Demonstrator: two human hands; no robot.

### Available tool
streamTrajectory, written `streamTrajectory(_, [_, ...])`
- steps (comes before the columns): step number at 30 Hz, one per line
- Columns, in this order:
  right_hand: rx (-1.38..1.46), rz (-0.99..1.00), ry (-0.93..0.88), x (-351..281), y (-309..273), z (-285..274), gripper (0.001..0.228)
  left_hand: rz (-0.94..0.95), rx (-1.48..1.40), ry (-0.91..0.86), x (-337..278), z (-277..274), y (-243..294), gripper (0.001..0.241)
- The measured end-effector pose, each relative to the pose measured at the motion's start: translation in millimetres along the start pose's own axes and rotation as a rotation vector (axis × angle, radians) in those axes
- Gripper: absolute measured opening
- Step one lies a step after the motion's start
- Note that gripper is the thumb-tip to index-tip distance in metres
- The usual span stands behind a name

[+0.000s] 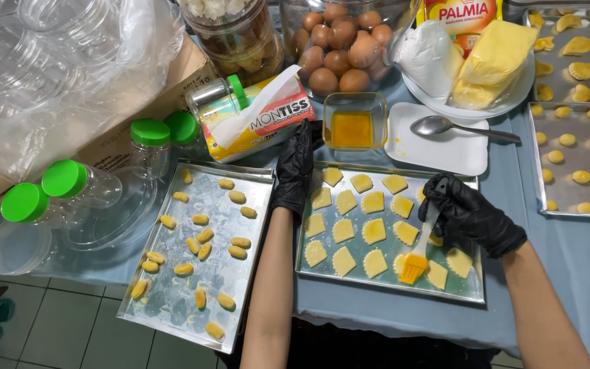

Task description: Applying egg wash to diamond-shaped pastries on a baking tray using a pastry brush.

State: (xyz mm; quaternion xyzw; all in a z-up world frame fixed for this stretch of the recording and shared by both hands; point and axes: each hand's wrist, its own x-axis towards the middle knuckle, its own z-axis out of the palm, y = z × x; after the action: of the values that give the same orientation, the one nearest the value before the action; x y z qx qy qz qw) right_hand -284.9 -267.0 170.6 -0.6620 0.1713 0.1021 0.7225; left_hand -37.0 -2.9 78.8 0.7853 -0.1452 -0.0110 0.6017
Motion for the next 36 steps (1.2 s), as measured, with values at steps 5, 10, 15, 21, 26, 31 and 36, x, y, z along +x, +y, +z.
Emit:
streamTrajectory(5, [-0.071,-0.159,0.085,8.6,11.3,-5.8,0.012,0.297,0.308,-0.006,15.1,10.9,-81.9,0.046])
streamTrajectory(10, [-0.170,-0.352,0.142,10.9,18.0,-11.8,0.011,0.203,0.221,-0.025,8.9,7.1,-54.2,0.048])
streamTrajectory(15, [-0.064,-0.072,0.065,1.4,8.2,3.5,0.020,0.056,0.105,-0.010,7.9,4.8,-33.7,0.055])
streamTrajectory(21, [-0.247,-0.322,0.193,9.2,10.3,-5.4,0.011,0.227,0.294,-0.004,19.7,15.4,-92.5,0.048])
streamTrajectory(26, [-0.116,-0.241,0.099,8.2,12.6,-4.3,0.014,0.208,0.329,-0.013,20.3,15.2,-89.5,0.049])
streamTrajectory(31, [-0.085,-0.030,0.139,6.2,5.9,8.0,0.017,0.271,0.406,-0.001,14.5,11.3,-66.0,0.048])
streamTrajectory(36, [-0.173,-0.358,0.191,10.2,10.6,-9.3,0.010,0.258,0.344,0.030,18.9,15.9,-94.2,0.048])
